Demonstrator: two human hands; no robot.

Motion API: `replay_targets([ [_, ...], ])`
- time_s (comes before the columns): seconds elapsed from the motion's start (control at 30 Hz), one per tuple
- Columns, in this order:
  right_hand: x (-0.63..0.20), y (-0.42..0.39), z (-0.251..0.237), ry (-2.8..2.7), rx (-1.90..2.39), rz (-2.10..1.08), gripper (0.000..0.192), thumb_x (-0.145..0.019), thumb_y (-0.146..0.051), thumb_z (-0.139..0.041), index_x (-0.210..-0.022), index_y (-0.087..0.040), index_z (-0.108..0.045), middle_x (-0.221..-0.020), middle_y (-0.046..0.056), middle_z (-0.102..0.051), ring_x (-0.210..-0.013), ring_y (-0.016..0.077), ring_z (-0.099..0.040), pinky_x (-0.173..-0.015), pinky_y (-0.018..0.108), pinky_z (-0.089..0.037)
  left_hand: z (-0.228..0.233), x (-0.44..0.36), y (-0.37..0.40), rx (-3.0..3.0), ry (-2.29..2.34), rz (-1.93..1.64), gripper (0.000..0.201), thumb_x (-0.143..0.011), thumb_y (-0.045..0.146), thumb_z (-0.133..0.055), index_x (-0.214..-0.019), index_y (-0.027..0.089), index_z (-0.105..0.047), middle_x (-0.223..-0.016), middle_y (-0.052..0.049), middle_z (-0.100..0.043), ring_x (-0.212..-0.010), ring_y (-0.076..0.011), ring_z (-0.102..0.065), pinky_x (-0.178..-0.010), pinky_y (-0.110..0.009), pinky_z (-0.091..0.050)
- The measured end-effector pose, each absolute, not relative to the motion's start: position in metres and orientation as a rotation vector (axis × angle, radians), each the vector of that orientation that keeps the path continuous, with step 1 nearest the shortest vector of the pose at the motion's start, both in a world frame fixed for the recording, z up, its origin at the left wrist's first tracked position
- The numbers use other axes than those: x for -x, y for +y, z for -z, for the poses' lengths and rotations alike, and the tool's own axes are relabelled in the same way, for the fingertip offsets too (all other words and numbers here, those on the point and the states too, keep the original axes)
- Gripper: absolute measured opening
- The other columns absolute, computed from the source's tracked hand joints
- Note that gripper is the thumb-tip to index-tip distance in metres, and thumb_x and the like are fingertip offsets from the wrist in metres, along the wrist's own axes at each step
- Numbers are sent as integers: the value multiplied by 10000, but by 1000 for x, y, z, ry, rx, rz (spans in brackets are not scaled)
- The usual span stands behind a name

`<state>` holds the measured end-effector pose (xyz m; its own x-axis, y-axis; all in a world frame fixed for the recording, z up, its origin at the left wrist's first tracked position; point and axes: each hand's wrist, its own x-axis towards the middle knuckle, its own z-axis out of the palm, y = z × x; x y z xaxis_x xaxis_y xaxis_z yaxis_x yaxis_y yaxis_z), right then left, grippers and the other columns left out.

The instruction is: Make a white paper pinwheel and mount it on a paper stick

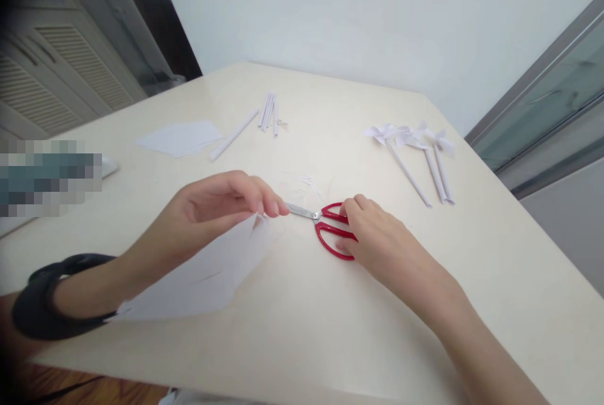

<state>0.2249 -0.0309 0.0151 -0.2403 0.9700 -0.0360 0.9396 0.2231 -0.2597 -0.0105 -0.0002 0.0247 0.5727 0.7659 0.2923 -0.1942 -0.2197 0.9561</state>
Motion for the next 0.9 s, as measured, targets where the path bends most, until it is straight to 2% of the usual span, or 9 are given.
replay_targets([
  [0.1,-226,-29,-13,-2352,1948,-297,146,-756,-206,-542,-658,-217,-434,-716,3,-554,-523,142,-493,-424,268,-362,-23,12,4,-1565,523,-969,43,-828,196,-615,-788,204,-629,-866,-26,-626,-880,-160,-593,-797,-277,-504],
  [0.2,-222,-28,-16,-2245,1996,-370,151,-761,-245,-547,-644,-217,-456,-695,10,-570,-520,151,-514,-431,280,-380,-22,13,6,-1572,530,-974,45,-829,213,-615,-788,204,-630,-846,-21,-610,-833,-141,-583,-715,-233,-500],
  [0.3,-214,-30,-24,-2064,1898,-599,46,-778,-252,-554,-773,-228,-514,-764,15,-611,-612,171,-573,-475,282,-435,-24,13,5,-1569,569,-992,57,-837,208,-602,-783,198,-620,-838,-20,-592,-813,-130,-574,-690,-216,-493],
  [0.4,-204,-35,-32,-1928,1652,-789,148,-781,-203,-558,-894,-248,-476,-855,4,-612,-699,166,-582,-501,260,-456,-27,13,2,-1609,596,-1046,66,-835,178,-599,-771,189,-609,-824,-15,-580,-819,-120,-563,-735,-209,-478],
  [0.5,-192,-41,-36,-1855,1518,-690,212,-765,-229,-611,-840,-244,-414,-737,-35,-538,-652,141,-529,-580,274,-459,-29,11,-2,-1694,622,-1094,65,-829,165,-600,-768,187,-604,-801,-17,-585,-817,-134,-561,-756,-239,-468],
  [0.6,-183,-46,-35,-1850,1494,-527,278,-744,-282,-651,-807,-242,-384,-681,-53,-484,-587,119,-457,-547,256,-418,-29,9,-5,-1798,648,-1167,59,-804,141,-612,-769,189,-617,-780,-22,-601,-779,-149,-558,-757,-281,-466],
  [0.77,-178,-52,-31,-1884,1480,-394,391,-680,-339,-707,-835,-242,-362,-754,-37,-485,-596,117,-427,-514,243,-386,-28,8,-10,-1900,629,-1222,110,-756,85,-620,-768,194,-636,-774,-27,-606,-757,-165,-562,-722,-312,-468],
  [0.9,-177,-53,-26,-1888,1516,-362,442,-660,-313,-710,-875,-243,-329,-810,-16,-473,-641,136,-433,-532,259,-395,-26,11,-10,-1952,604,-1170,114,-771,80,-608,-756,191,-634,-799,-36,-593,-781,-168,-554,-747,-325,-463],
])
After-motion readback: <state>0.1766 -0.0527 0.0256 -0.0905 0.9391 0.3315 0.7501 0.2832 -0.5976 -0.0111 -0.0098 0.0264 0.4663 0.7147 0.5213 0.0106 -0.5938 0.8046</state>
